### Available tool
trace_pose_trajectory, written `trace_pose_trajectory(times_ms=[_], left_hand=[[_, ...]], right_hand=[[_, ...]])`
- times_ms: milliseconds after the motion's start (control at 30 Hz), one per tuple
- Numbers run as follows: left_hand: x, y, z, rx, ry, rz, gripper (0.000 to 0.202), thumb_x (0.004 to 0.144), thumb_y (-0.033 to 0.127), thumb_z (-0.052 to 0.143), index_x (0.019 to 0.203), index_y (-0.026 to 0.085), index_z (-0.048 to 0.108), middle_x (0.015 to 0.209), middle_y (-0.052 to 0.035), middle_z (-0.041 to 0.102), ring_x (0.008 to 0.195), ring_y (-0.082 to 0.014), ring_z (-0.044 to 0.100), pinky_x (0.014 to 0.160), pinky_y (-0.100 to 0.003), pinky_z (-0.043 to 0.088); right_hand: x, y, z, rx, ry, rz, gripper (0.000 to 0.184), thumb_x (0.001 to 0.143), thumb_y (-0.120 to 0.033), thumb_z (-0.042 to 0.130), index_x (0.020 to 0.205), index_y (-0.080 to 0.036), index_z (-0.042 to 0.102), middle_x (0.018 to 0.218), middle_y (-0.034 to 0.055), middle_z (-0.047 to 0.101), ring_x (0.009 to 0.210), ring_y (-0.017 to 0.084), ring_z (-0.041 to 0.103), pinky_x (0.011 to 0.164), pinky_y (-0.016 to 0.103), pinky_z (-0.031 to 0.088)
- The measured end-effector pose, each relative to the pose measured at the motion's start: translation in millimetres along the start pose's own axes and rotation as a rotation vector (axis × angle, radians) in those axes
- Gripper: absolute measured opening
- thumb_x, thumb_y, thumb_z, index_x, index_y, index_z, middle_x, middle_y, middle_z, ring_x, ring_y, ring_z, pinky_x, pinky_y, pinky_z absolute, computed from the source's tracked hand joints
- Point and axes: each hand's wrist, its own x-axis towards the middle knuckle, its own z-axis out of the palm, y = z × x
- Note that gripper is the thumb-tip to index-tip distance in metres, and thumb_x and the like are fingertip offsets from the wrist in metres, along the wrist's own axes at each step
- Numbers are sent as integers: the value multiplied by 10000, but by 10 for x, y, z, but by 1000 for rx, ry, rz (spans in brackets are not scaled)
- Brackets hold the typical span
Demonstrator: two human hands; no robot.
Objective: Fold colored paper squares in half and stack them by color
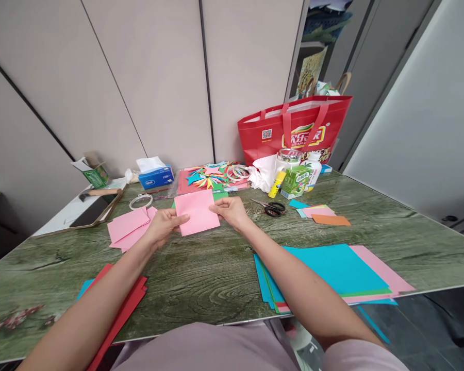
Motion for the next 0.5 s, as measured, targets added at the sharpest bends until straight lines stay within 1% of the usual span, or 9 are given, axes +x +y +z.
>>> trace_pose_trajectory(times_ms=[100, 200, 267, 367, 500], left_hand=[[15, -13, -11, -13, 6, 11, 419, 474, 329, 783, 798, 87, 673, 707, -88, 691, 556, -160, 604, 523, -270, 486], [36, -21, -34, -67, -25, 37, 436, 517, 343, 763, 867, 101, 665, 773, -89, 695, 632, -165, 618, 591, -280, 496], [45, -17, -45, -92, -20, 58, 414, 533, 342, 755, 860, 104, 668, 798, -89, 694, 662, -161, 618, 620, -276, 493], [49, -9, -47, -100, 12, 76, 374, 514, 337, 765, 791, 101, 678, 772, -82, 694, 638, -149, 607, 599, -255, 477], [44, -4, -26, -79, 39, 109, 378, 487, 349, 770, 762, 105, 682, 672, -60, 683, 566, -150, 590, 545, -259, 455]], right_hand=[[-1, 5, -6, -19, 2, -27, 312, 442, -365, 762, 602, -139, 618, 525, -16, 606, 448, 85, 503, 446, 222, 415], [-7, 3, -15, -67, -6, -53, 312, 459, -378, 753, 606, -138, 618, 521, -13, 603, 441, 87, 495, 443, 227, 408], [-13, -4, -16, -95, -17, -62, 306, 472, -380, 746, 610, -137, 622, 513, -14, 596, 434, 83, 485, 441, 226, 406], [-21, -16, -11, -116, -23, -62, 297, 485, -379, 740, 614, -138, 627, 504, -18, 589, 428, 79, 475, 442, 224, 407], [-18, -9, -7, -128, -22, -78, 294, 487, -383, 739, 605, -139, 623, 502, -17, 588, 426, 81, 473, 432, 222, 400]])
